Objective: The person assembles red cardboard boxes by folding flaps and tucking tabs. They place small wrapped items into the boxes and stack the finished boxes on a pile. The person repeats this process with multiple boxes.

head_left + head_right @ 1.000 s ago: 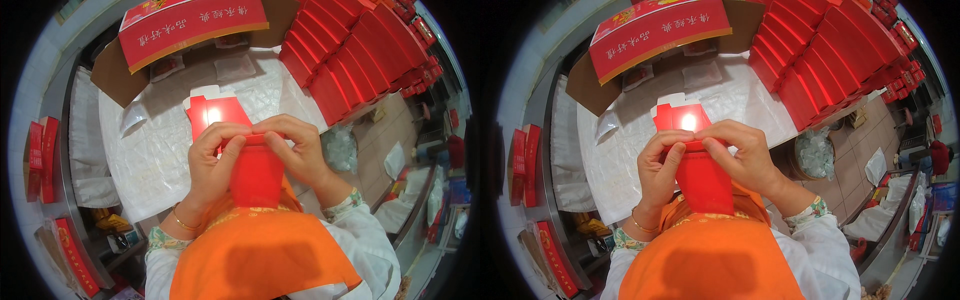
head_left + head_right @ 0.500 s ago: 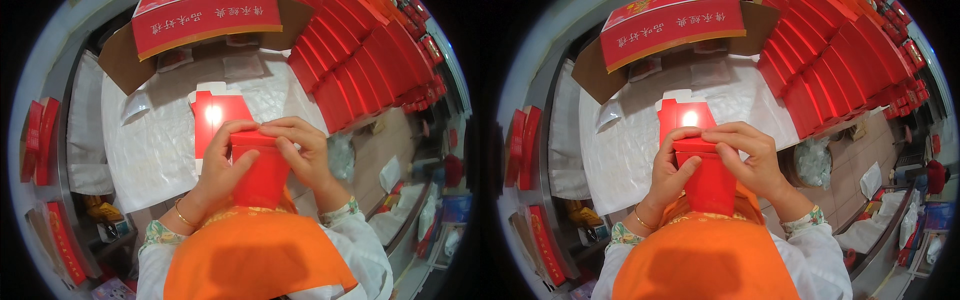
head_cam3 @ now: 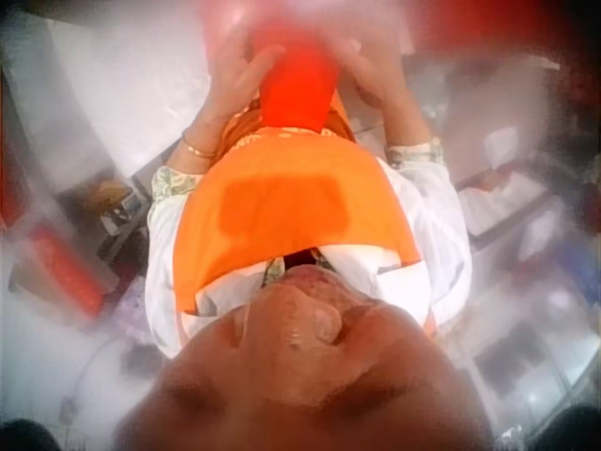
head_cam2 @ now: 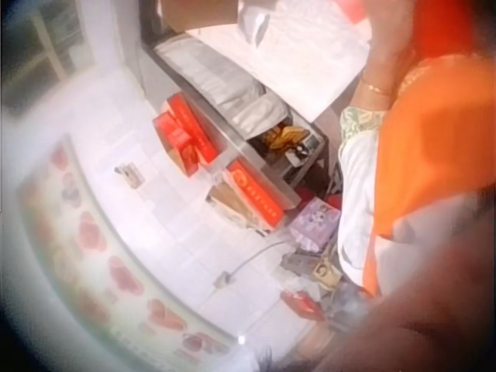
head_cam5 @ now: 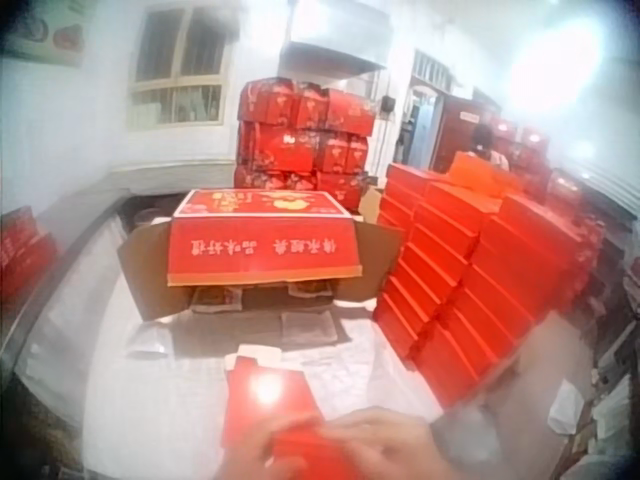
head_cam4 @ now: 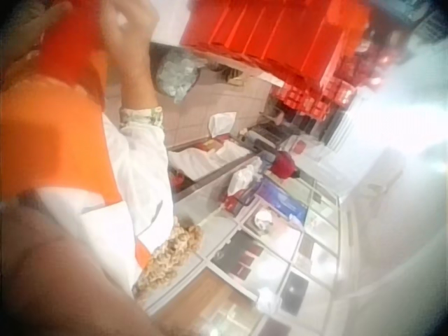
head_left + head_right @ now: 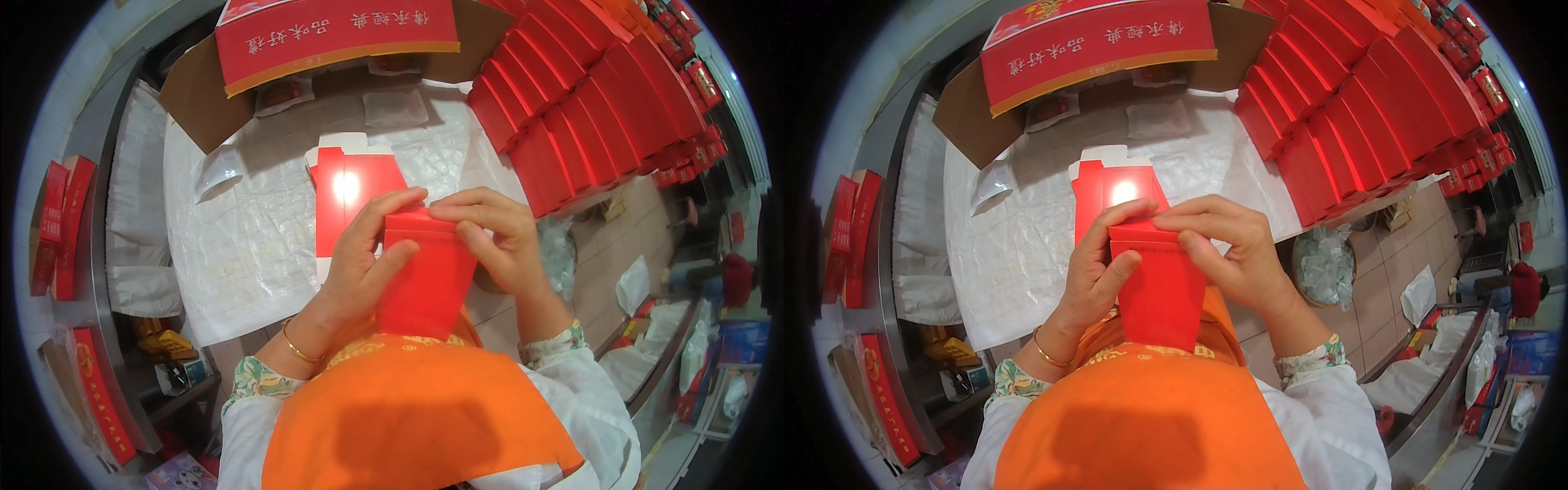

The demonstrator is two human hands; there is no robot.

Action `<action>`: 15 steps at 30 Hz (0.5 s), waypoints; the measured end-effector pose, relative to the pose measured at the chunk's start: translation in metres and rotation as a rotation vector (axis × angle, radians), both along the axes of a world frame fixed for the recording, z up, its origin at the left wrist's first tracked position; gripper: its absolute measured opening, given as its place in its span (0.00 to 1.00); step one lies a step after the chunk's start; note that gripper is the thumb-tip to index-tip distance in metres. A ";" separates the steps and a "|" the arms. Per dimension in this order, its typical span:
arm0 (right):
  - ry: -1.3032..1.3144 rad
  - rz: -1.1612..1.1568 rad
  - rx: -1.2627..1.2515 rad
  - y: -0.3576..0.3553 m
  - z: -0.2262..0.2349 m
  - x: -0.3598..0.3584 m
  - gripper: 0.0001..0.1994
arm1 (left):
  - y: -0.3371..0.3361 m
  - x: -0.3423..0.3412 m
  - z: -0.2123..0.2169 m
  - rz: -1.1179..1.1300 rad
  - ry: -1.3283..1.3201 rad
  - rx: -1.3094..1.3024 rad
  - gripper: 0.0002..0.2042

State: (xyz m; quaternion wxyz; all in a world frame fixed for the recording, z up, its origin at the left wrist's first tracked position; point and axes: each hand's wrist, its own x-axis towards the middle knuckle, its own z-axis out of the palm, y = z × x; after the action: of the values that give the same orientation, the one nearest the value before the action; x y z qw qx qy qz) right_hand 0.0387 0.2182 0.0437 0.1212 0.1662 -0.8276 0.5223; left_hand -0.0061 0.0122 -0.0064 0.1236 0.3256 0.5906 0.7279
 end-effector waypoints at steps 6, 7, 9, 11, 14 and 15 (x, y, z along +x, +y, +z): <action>-0.057 0.051 -0.082 0.011 -0.008 -0.005 0.12 | -0.001 -0.005 -0.005 0.013 0.088 -0.075 0.25; -0.058 0.045 -0.094 0.010 -0.008 -0.005 0.12 | 0.000 -0.005 -0.005 0.012 0.077 -0.068 0.24; -0.060 0.033 -0.118 0.006 -0.009 -0.004 0.12 | 0.002 -0.001 -0.005 0.038 0.048 -0.007 0.24; -0.026 0.038 -0.133 0.003 -0.014 -0.002 0.13 | 0.003 0.000 -0.005 0.061 0.054 0.026 0.22; 0.050 0.059 -0.121 0.001 -0.023 -0.003 0.14 | 0.002 -0.001 -0.010 0.089 0.095 0.043 0.18; 0.080 0.068 -0.111 0.000 -0.025 -0.003 0.14 | 0.002 -0.001 -0.010 0.092 0.094 0.052 0.17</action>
State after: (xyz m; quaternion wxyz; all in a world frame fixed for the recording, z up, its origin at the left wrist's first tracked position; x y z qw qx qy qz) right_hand 0.0357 0.2185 0.0187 0.1454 0.2079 -0.7856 0.5643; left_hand -0.0071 0.0147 -0.0168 0.0536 0.3352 0.5908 0.7319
